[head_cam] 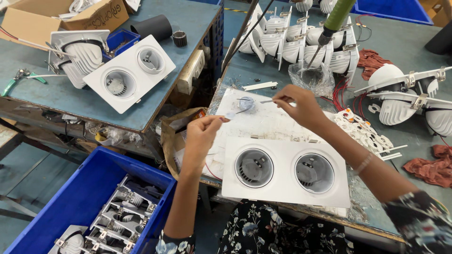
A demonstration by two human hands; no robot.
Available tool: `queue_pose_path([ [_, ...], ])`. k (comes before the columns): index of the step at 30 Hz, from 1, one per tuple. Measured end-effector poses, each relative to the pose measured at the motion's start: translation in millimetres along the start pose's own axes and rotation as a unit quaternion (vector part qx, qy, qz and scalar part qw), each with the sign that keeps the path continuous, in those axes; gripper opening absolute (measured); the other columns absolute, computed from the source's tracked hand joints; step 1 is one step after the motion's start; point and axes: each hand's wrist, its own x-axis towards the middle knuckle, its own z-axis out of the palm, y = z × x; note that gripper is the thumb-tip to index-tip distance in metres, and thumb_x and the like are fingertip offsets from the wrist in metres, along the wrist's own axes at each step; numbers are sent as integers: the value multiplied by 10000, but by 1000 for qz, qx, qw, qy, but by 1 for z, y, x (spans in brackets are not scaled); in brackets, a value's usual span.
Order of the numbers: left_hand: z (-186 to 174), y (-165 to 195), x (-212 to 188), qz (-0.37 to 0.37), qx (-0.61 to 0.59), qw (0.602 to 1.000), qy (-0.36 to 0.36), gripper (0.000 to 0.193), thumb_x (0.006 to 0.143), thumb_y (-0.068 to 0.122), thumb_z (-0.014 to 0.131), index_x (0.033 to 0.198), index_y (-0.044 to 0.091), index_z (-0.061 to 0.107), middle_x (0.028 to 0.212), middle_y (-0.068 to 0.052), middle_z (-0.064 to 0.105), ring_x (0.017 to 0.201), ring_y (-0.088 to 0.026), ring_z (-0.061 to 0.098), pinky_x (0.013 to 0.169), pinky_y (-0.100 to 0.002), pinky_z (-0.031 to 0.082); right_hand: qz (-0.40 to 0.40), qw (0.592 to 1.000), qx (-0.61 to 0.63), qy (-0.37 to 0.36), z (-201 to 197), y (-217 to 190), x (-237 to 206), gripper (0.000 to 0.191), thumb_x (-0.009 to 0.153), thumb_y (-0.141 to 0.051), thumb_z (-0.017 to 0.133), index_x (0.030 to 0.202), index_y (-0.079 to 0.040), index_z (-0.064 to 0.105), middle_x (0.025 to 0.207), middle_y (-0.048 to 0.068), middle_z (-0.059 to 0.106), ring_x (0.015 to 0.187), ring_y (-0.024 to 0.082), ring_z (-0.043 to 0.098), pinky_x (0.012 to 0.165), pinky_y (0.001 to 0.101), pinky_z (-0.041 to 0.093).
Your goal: The person assembles a dual recessed light fixture by inserting LED modules into the housing and securing them with a green handheld tool. They handle wires, plastic clips, and the fixture housing, then place the completed unit into a blue crate.
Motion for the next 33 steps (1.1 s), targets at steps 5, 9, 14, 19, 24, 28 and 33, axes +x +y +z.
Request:
queue_pose_path([
  [5,-19,17,-10,-3,-29,999,27,222,956,149,649,1037,-9,782,527,122,411,428,22,263,402,-215,151,-14,998,-23,-57,47,68,32,128,891,-113,756,964,-15,718,928,126,712,805,261,712,723,346,556],
  [9,-24,32,-22,2,-40,998,46,221,954,137,661,1028,-35,778,545,109,451,445,21,287,412,-213,175,-17,986,-111,-123,83,99,47,109,921,-133,729,931,-25,721,932,133,721,886,323,683,782,419,534],
  [14,-31,39,-36,1,-39,999,34,194,936,123,671,1026,-19,769,549,105,472,445,20,292,414,-209,169,-62,984,-123,-109,80,86,54,107,884,-130,704,946,-63,758,1023,120,726,988,327,666,850,447,526],
  [19,-23,32,-37,57,42,996,-54,186,943,104,693,1046,-29,773,670,121,561,580,31,405,500,-183,263,-58,993,36,-93,-5,4,43,468,802,-65,527,1246,-67,672,1265,122,683,1187,269,645,988,428,497],
  [24,16,40,-45,98,160,965,-185,184,927,130,727,1056,30,812,631,90,450,576,14,345,490,-214,237,-73,951,22,-299,-73,-91,-12,554,854,-207,658,1384,-99,538,1261,99,712,1230,269,623,1066,429,423],
  [28,41,55,-50,147,279,911,-266,193,907,178,738,1072,141,831,568,-9,464,521,-93,374,486,-293,290,149,911,12,-384,-91,-122,-48,433,952,-300,623,1363,-198,536,1038,50,713,1018,196,700,945,386,522],
  [33,77,47,-52,378,374,803,-269,194,927,205,688,1089,219,795,716,-29,634,674,-222,634,584,-373,479,95,935,43,-340,-113,-120,-94,497,947,-135,550,1431,-238,588,1005,62,705,939,214,652,872,380,505],
])
